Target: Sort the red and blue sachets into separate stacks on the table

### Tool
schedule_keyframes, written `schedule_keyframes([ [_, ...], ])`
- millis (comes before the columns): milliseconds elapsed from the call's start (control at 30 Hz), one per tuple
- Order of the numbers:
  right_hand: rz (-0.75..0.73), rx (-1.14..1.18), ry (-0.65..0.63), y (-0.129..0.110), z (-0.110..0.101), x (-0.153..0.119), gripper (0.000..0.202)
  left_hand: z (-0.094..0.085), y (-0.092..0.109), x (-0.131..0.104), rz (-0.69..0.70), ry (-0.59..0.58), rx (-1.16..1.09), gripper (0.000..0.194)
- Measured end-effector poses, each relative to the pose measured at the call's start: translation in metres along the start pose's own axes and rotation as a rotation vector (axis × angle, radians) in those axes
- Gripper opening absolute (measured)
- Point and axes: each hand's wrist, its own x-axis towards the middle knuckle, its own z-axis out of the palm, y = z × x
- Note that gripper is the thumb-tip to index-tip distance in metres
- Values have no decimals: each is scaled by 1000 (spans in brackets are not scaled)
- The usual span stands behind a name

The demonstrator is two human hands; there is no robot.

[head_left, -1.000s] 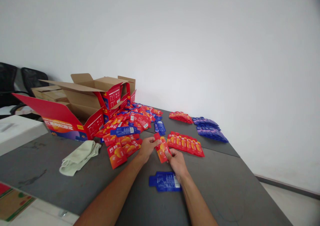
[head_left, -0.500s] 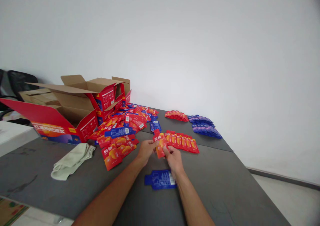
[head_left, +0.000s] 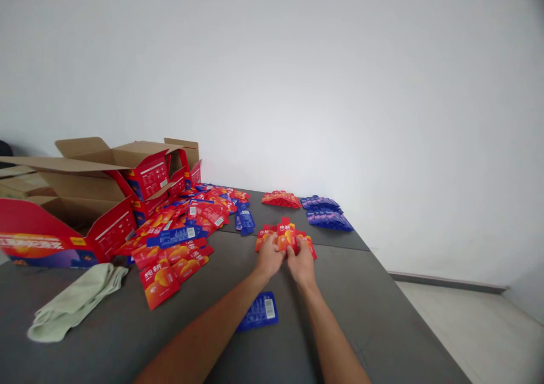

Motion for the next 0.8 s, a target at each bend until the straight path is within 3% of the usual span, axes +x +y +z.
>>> schedule_keyframes([
  [167,-5,-293,-120,34,-31,10,65,41,-3,10,131,-47,261,48],
  [333,-14,-490,-138,57,-42,12,56,67,-13,16,219,-95,666,48],
  [567,-36,-629,-133,70,-42,18,47,74,-24,16,316,-140,997,43],
  [800,27,-665,-191,79,-40,16,50,75,-23,11,359,-124,1090,38],
])
